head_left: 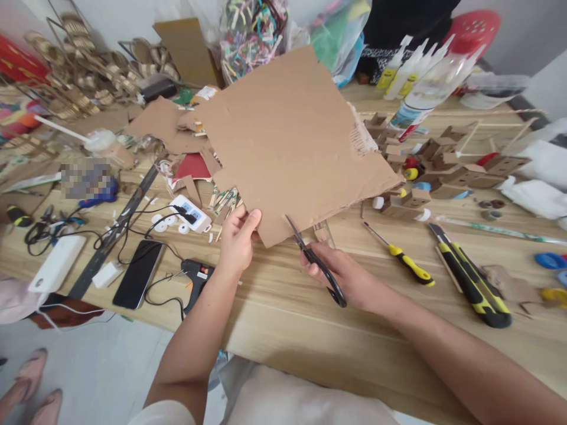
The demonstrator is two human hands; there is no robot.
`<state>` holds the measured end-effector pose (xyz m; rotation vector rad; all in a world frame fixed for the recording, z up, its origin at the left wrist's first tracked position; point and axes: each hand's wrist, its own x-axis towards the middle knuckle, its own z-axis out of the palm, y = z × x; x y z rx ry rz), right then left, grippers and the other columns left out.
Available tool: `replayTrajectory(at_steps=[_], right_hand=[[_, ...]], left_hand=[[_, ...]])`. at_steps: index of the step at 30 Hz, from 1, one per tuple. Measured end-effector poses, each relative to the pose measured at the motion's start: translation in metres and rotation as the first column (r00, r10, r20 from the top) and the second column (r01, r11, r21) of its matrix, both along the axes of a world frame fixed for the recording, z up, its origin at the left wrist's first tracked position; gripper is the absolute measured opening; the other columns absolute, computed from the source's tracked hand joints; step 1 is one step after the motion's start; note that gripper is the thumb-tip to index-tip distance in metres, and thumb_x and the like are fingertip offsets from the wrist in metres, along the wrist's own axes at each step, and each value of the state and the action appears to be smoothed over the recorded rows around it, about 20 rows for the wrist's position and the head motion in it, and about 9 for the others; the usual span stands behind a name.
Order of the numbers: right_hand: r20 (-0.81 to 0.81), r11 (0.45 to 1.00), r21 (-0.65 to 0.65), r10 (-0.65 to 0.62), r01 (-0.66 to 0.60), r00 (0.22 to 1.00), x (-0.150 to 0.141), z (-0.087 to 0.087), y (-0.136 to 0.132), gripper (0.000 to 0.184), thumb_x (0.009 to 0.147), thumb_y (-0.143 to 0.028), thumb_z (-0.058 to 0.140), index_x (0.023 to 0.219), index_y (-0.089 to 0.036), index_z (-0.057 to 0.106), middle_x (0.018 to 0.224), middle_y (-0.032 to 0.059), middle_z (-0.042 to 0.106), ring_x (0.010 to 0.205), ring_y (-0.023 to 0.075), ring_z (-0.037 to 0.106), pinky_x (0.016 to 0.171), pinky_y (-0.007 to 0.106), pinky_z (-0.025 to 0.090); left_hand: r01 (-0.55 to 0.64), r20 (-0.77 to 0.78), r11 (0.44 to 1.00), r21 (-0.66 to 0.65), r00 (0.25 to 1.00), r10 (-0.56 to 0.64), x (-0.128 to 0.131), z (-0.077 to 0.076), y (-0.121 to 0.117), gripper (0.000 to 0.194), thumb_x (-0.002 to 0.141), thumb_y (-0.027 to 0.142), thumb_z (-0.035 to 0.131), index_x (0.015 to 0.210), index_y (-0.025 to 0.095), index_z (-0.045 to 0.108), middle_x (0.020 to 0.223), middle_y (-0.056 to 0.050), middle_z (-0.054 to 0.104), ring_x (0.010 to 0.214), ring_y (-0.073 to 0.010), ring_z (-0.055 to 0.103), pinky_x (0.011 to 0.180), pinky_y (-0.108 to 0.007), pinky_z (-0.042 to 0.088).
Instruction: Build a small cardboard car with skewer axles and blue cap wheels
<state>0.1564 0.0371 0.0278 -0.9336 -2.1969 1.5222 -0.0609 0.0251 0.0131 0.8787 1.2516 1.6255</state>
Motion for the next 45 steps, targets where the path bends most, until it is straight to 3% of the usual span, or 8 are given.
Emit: replayTrajectory(at_steps=[9, 14, 23, 26, 32, 35, 45], right_hand=[[0.060, 0.996, 0.032, -0.081, 0.079, 0.995, -0.004, 0.009, -0.006, 0.055, 0.100, -0.075, 0.039, 0.075, -0.026, 0.044, 0.060, -0.0034, 0.046, 0.059, 0.0154, 0.043, 0.057, 0.030, 0.037], [0.111, 0.992, 0.088, -0.105, 0.095, 0.988, -0.006, 0.013, -0.006, 0.059, 0.099, -0.079, 0.033, 0.068, -0.028, 0.035, 0.056, -0.0039, 0.043, 0.056, 0.0145, 0.040, 0.055, 0.030, 0.035], [0.100, 0.970, 0.177, -0.185, 0.165, 0.978, -0.009, 0.004, -0.012, 0.061, 0.100, -0.080, 0.028, 0.068, -0.028, 0.032, 0.056, -0.0052, 0.038, 0.052, 0.0129, 0.035, 0.055, 0.030, 0.034], [0.086, 0.974, 0.168, -0.165, 0.149, 0.982, -0.010, 0.004, -0.011, 0.057, 0.101, -0.075, 0.030, 0.068, -0.029, 0.031, 0.056, -0.0056, 0.036, 0.053, 0.0132, 0.035, 0.056, 0.030, 0.033], [0.068, 0.977, 0.183, -0.122, 0.108, 0.990, -0.010, 0.007, -0.009, 0.039, 0.103, -0.050, 0.038, 0.071, -0.029, 0.031, 0.060, -0.0054, 0.037, 0.055, 0.0140, 0.036, 0.057, 0.030, 0.033], [0.066, 0.976, 0.186, -0.129, 0.115, 0.989, -0.009, 0.007, -0.010, 0.038, 0.103, -0.047, 0.042, 0.071, -0.029, 0.032, 0.059, -0.0052, 0.039, 0.055, 0.0143, 0.039, 0.057, 0.030, 0.034], [0.070, 0.975, 0.165, -0.165, 0.152, 0.984, -0.011, 0.009, -0.011, 0.056, 0.102, -0.074, 0.032, 0.068, -0.029, 0.032, 0.055, -0.0027, 0.043, 0.055, 0.0152, 0.043, 0.054, 0.030, 0.033]], left_hand=[[0.005, -0.003, 1.000, 0.010, 1.000, -0.005, 0.002, 0.005, 0.000, 0.050, 0.067, 0.065, 0.090, 0.079, 0.021, 0.068, 0.064, 0.004, 0.061, 0.054, -0.0106, 0.055, 0.046, -0.019, 0.040], [-0.008, 0.024, 1.000, -0.007, 1.000, 0.008, 0.005, 0.009, 0.000, 0.053, 0.060, 0.065, 0.092, 0.075, 0.021, 0.067, 0.061, 0.004, 0.061, 0.051, -0.0097, 0.052, 0.044, -0.019, 0.042], [-0.011, 0.009, 1.000, -0.020, 1.000, 0.011, 0.005, 0.005, 0.000, 0.049, 0.063, 0.063, 0.091, 0.076, 0.021, 0.067, 0.063, 0.003, 0.063, 0.054, -0.0123, 0.057, 0.047, -0.021, 0.046], [-0.008, 0.002, 1.000, -0.023, 1.000, 0.008, 0.004, 0.004, -0.001, 0.049, 0.064, 0.062, 0.091, 0.074, 0.021, 0.066, 0.064, 0.003, 0.063, 0.056, -0.0127, 0.057, 0.048, -0.022, 0.048], [0.049, 0.013, 0.997, -0.054, 0.999, -0.048, 0.006, 0.006, -0.004, 0.058, 0.057, 0.071, 0.091, 0.072, 0.019, 0.068, 0.063, 0.001, 0.064, 0.057, -0.0136, 0.059, 0.051, -0.025, 0.053], [0.051, 0.020, 0.996, -0.068, 0.999, -0.049, 0.007, 0.009, -0.004, 0.060, 0.054, 0.071, 0.092, 0.071, 0.019, 0.068, 0.064, 0.001, 0.066, 0.057, -0.0142, 0.061, 0.051, -0.025, 0.053], [0.045, 0.004, 0.997, -0.067, 0.999, -0.045, 0.007, 0.010, -0.005, 0.053, 0.058, 0.065, 0.092, 0.068, 0.020, 0.067, 0.059, 0.002, 0.064, 0.052, -0.0133, 0.057, 0.049, -0.025, 0.053]])
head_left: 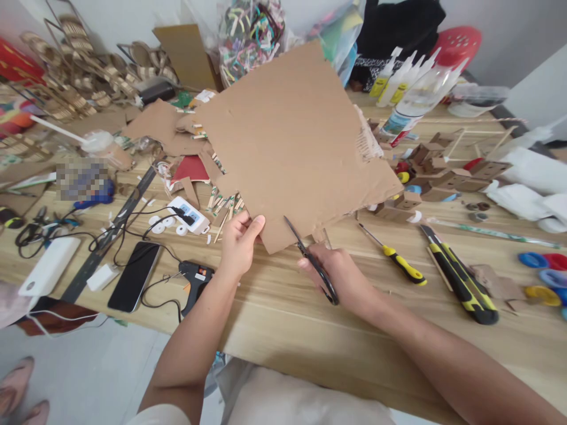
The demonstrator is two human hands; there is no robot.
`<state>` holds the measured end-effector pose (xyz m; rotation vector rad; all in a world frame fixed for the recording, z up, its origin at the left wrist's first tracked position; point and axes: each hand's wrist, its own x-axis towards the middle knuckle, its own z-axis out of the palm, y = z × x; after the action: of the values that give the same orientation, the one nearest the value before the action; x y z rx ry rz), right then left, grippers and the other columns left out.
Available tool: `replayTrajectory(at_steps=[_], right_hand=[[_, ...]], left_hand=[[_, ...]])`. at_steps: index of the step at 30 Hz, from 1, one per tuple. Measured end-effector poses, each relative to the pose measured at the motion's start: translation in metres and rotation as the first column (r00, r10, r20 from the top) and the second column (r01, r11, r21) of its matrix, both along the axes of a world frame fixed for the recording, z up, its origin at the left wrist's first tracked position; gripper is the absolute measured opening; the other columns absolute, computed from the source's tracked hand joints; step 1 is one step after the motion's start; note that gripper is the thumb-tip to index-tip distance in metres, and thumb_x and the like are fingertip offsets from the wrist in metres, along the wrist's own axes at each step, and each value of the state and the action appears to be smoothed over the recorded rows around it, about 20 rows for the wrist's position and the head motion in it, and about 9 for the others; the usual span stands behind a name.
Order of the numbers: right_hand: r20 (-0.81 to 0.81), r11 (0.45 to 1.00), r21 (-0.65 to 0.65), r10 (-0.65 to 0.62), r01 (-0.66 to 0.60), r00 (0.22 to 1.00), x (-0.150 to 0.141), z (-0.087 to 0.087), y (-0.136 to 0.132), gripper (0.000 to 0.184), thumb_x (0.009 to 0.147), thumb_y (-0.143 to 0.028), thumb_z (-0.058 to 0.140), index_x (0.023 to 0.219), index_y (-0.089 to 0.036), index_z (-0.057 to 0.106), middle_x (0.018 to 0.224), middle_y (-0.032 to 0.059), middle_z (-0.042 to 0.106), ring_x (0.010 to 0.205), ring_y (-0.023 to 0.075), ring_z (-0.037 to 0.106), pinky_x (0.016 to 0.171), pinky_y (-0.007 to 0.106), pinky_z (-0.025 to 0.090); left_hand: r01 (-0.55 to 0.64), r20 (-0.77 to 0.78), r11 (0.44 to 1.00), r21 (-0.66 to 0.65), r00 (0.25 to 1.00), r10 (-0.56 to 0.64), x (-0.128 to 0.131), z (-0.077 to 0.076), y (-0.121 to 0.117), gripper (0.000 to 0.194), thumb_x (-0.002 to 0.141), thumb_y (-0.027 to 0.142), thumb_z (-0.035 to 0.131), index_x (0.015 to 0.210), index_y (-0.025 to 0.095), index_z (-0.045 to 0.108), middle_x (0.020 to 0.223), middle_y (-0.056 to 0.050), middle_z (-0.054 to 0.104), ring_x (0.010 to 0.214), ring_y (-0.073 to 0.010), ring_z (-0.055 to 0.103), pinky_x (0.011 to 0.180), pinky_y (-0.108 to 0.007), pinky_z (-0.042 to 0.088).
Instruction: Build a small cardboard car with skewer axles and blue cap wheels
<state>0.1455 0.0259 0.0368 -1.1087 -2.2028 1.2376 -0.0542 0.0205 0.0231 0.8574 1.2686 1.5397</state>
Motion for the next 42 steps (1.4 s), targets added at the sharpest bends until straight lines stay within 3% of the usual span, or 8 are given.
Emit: replayTrajectory(at_steps=[7, 12, 19, 27, 35, 42], right_hand=[[0.019, 0.999, 0.027, 0.032, -0.033, 0.999, 0.003, 0.005, 0.005, 0.040, 0.101, -0.058, 0.039, 0.075, -0.029, 0.035, 0.059, -0.0044, 0.040, 0.058, 0.0163, 0.041, 0.057, 0.030, 0.034], [0.047, 1.000, -0.009, 0.016, -0.016, 0.999, 0.003, 0.008, 0.005, 0.052, 0.099, -0.071, 0.036, 0.068, -0.029, 0.033, 0.053, -0.0036, 0.041, 0.052, 0.0144, 0.040, 0.053, 0.029, 0.032], [0.053, 1.000, -0.011, -0.015, 0.016, 0.998, 0.005, 0.005, 0.008, 0.065, 0.094, -0.085, 0.036, 0.062, -0.028, 0.034, 0.044, -0.0031, 0.045, 0.044, 0.0122, 0.039, 0.047, 0.027, 0.029], [0.064, 0.997, -0.053, 0.051, -0.047, 0.997, 0.006, 0.011, 0.011, 0.066, 0.091, -0.089, 0.035, 0.065, -0.028, 0.036, 0.052, -0.0035, 0.042, 0.050, 0.0139, 0.038, 0.051, 0.029, 0.030], [0.034, 0.995, -0.053, 0.087, -0.086, 0.996, 0.005, 0.020, 0.012, 0.070, 0.089, -0.094, 0.028, 0.063, -0.029, 0.033, 0.055, -0.0040, 0.036, 0.051, 0.0127, 0.032, 0.051, 0.030, 0.028], [0.060, 0.998, -0.047, 0.053, -0.051, 0.997, 0.005, 0.020, 0.010, 0.067, 0.091, -0.088, 0.033, 0.060, -0.030, 0.033, 0.050, -0.0018, 0.040, 0.048, 0.0132, 0.037, 0.048, 0.030, 0.027]], left_hand=[[0.044, -0.015, 0.999, 0.010, 0.999, -0.044, 0.004, 0.002, -0.001, 0.061, 0.053, 0.074, 0.091, 0.064, 0.019, 0.067, 0.057, 0.000, 0.063, 0.051, -0.0146, 0.057, 0.047, -0.027, 0.054], [0.043, -0.018, 0.999, 0.011, 0.999, -0.043, 0.003, 0.001, 0.000, 0.058, 0.055, 0.070, 0.092, 0.061, 0.019, 0.063, 0.054, 0.002, 0.060, 0.051, -0.0132, 0.056, 0.046, -0.023, 0.050], [0.015, 0.033, 1.000, -0.018, 0.999, -0.014, 0.006, -0.008, 0.000, 0.051, 0.059, 0.063, 0.092, 0.073, 0.021, 0.066, 0.063, 0.002, 0.067, 0.056, -0.0148, 0.061, 0.047, -0.024, 0.051], [0.029, 0.003, 0.997, 0.076, 1.000, -0.030, 0.012, -0.012, 0.000, 0.058, 0.059, 0.065, 0.094, 0.088, 0.021, 0.070, 0.089, -0.006, 0.080, 0.085, -0.0217, 0.075, 0.077, -0.032, 0.061], [0.085, -0.077, 0.990, 0.112, 0.994, -0.077, 0.016, -0.006, -0.006, 0.055, 0.063, 0.069, 0.090, 0.078, 0.021, 0.068, 0.082, -0.006, 0.081, 0.077, -0.0230, 0.075, 0.073, -0.034, 0.060], [0.072, -0.083, 0.994, 0.085, 0.994, -0.065, 0.019, -0.009, -0.006, 0.057, 0.064, 0.070, 0.089, 0.085, 0.020, 0.072, 0.087, -0.007, 0.082, 0.083, -0.0243, 0.076, 0.078, -0.034, 0.061]])
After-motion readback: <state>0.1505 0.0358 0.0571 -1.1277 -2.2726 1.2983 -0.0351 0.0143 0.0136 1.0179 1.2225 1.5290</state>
